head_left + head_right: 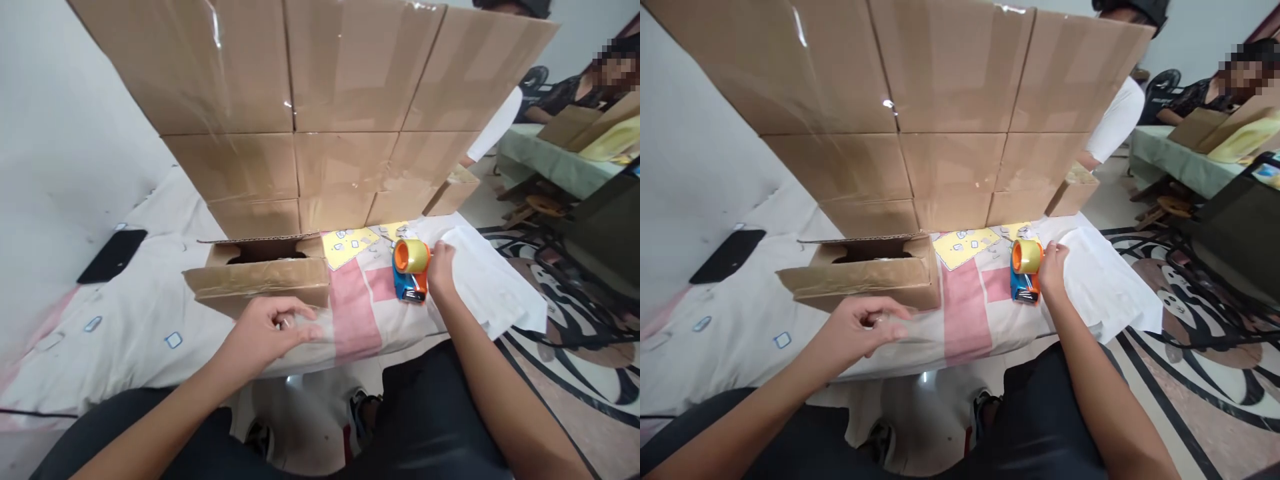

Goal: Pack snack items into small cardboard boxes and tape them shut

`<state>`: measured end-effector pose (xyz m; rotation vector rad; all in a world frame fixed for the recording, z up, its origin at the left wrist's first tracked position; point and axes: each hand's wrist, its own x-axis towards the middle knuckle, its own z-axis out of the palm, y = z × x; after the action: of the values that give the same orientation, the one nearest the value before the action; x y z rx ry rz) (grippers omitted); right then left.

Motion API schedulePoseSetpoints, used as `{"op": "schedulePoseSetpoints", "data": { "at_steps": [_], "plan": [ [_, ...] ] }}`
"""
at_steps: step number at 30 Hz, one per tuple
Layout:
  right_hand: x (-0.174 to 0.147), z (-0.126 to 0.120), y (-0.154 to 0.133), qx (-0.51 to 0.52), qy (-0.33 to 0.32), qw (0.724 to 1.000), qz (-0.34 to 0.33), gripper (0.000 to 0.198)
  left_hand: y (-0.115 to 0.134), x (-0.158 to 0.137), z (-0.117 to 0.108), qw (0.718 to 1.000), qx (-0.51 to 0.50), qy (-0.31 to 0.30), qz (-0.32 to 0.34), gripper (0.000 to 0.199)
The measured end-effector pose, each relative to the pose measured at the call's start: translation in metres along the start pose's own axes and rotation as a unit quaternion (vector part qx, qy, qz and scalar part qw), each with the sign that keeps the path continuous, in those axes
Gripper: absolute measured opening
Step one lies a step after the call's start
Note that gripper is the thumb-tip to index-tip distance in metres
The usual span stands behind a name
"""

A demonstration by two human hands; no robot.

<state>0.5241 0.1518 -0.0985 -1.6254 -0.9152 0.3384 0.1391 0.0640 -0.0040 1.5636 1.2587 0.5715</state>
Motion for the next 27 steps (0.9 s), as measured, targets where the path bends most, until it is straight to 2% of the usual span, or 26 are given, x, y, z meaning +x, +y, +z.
{"op": "schedulePoseSetpoints", "data": {
  "at_steps": [2,3,5,8,10,11,15,17,19,24,25,27],
  "plan": [
    [-0.012,0.002,-0.018,-0.041,0.044,0.992,-0.115,0.042,0.0,0.0,-0.004,0.999,-0.05,-0.018,-0.014,0.035],
    [-0.022,0.004,-0.03,-0.047,0.036,0.982,-0.179,0.043,0.0,-0.001,-0.005,0.997,-0.069,-0.028,-0.016,0.035],
    [-0.051,0.01,-0.056,-0.029,-0.036,0.948,-0.314,0.044,-0.002,-0.003,-0.008,0.994,-0.097,-0.044,-0.016,0.035],
    [-0.102,0.018,-0.097,0.027,-0.174,0.861,-0.477,0.055,-0.006,-0.008,-0.01,0.993,-0.106,-0.051,-0.005,0.034],
    [-0.131,0.021,-0.119,0.05,-0.239,0.809,-0.535,0.062,-0.008,-0.011,-0.01,0.995,-0.09,-0.044,0.007,0.032],
    [-0.143,0.022,-0.128,0.049,-0.249,0.791,-0.557,0.064,-0.008,-0.012,-0.009,0.997,-0.072,-0.033,0.017,0.031],
    [-0.169,0.023,-0.147,0.012,-0.197,0.742,-0.641,0.054,-0.009,-0.016,-0.009,0.997,0.012,0.042,0.062,0.028],
    [-0.175,0.025,-0.149,-0.001,-0.18,0.74,-0.648,0.046,-0.008,-0.019,-0.009,0.995,0.033,0.058,0.078,0.029],
    [-0.18,0.028,-0.151,-0.002,-0.181,0.756,-0.629,0.038,-0.007,-0.022,-0.009,0.993,0.046,0.063,0.09,0.029],
    [-0.186,0.032,-0.163,0.104,-0.19,0.845,-0.489,0.028,-0.011,-0.025,0.006,0.985,0.035,0.11,0.13,0.023],
    [-0.187,0.03,-0.166,0.118,-0.186,0.855,-0.47,0.028,-0.014,-0.026,0.012,0.984,0.011,0.117,0.137,0.022],
    [-0.188,0.027,-0.17,0.125,-0.183,0.858,-0.463,0.03,-0.022,-0.028,0.026,0.981,-0.051,0.119,0.146,0.023]
  ]
}}
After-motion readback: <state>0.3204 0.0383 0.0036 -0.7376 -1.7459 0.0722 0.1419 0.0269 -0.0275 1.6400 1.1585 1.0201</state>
